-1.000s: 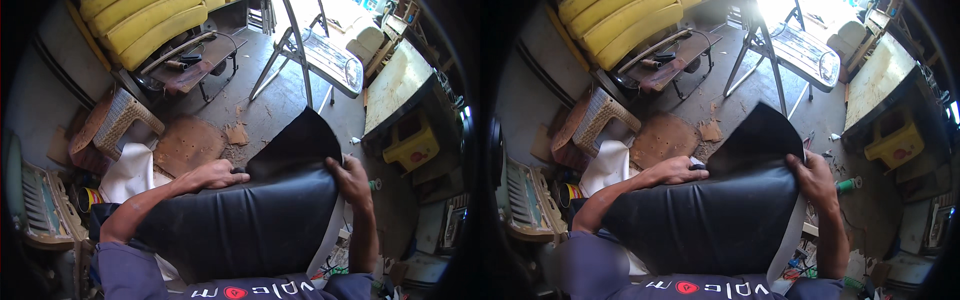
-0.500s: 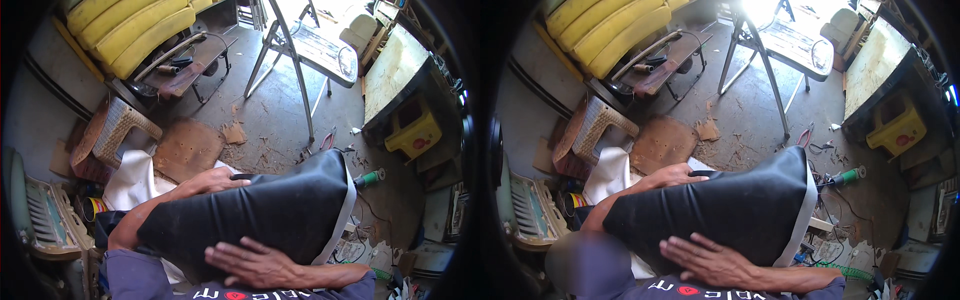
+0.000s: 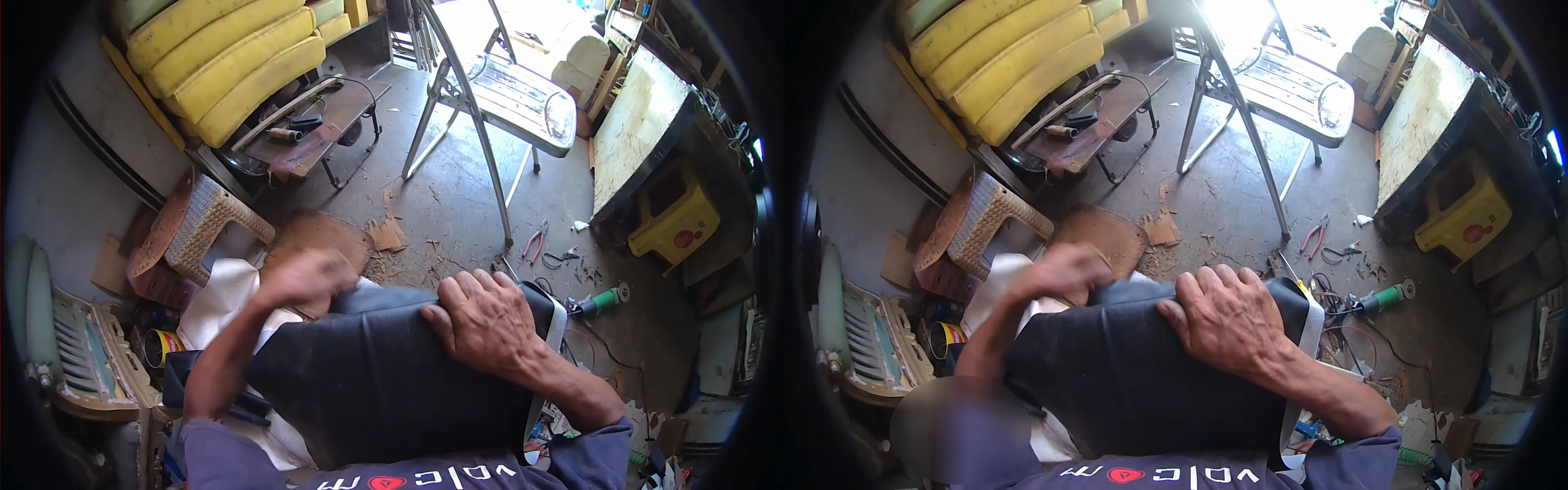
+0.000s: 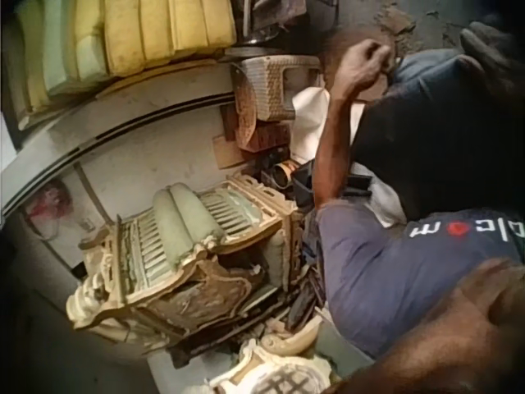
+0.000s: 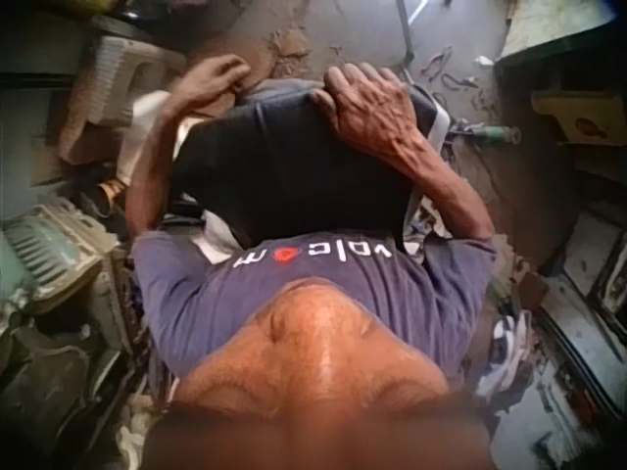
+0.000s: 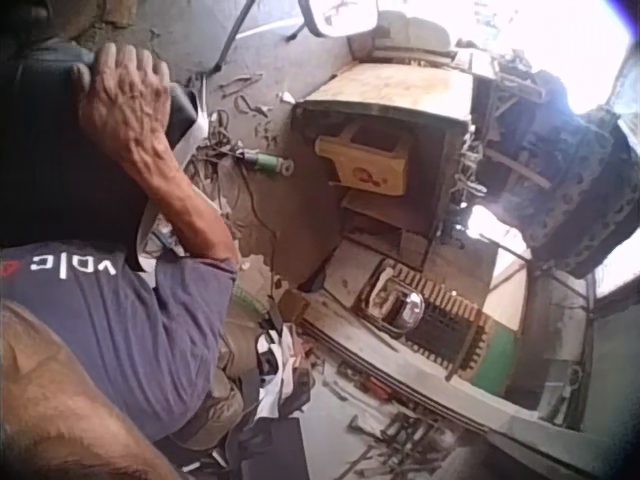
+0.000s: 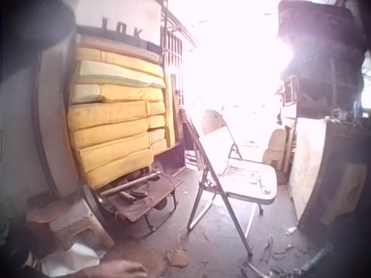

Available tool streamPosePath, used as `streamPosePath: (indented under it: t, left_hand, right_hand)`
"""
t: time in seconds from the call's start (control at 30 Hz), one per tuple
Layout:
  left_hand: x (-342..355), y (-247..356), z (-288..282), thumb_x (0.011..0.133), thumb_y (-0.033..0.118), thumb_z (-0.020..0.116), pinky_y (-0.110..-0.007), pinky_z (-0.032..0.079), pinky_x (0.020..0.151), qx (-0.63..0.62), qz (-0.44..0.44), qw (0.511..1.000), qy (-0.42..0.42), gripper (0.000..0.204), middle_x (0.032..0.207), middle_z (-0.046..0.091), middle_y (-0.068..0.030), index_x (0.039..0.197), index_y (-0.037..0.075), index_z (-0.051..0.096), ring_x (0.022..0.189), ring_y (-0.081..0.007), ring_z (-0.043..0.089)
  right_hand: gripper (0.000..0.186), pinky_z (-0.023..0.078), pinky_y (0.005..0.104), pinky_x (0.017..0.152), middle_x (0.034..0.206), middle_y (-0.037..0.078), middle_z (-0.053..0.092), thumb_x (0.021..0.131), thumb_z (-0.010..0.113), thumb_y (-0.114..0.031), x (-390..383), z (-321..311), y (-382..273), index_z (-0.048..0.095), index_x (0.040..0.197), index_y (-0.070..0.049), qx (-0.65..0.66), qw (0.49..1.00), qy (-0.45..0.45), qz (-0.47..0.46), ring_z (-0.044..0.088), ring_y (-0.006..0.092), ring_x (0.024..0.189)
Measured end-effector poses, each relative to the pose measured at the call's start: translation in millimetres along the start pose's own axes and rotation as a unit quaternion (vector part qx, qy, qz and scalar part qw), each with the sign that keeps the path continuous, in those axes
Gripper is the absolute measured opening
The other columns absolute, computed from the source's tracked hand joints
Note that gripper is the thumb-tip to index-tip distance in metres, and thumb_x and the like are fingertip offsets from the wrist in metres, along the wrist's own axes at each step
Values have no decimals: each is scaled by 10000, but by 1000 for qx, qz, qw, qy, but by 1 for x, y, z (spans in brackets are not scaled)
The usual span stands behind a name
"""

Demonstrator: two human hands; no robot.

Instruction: The person reupholsters a furniture seat by stretching a black vinyl cover over a foam and wood base and securing it using a pneumatic stapler.

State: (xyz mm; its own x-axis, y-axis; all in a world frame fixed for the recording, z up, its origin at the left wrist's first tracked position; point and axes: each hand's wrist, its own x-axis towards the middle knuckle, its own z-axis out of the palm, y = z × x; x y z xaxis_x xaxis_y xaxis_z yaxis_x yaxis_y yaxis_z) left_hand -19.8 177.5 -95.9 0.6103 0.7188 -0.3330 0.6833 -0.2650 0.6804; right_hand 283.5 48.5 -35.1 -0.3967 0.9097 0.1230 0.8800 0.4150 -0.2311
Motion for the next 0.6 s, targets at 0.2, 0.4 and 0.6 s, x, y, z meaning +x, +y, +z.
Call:
streamPosePath:
  t: [0.2,0.4,0.6]
  left_hand:
    - [-94,162,61,967,576,612,-587,349,1126,364,165,858,323,766,1311,557,-240,1419,-36,520,1298,-446,512]
    - [-45,127,103,965,617,566,-514,435,873,345,105,887,288,694,1052,555,-197,1233,-22,551,961,-369,559]
    - [-26,129,74,1048,483,531,-511,517,536,252,64,942,214,505,655,621,-177,827,31,574,547,-397,644]
  right_hand:
    - [371,561,491,646,713,176,678,1058,518,-361,22,19,8,600,867,-54,69,996,59,-15,703,369,677]
    - [364,562,480,612,730,182,694,1052,520,-328,13,20,15,614,836,-51,115,991,74,-4,708,359,656]
    - [459,561,495,603,671,192,683,1063,481,-398,16,18,30,657,811,-56,130,991,-3,-7,702,374,622]
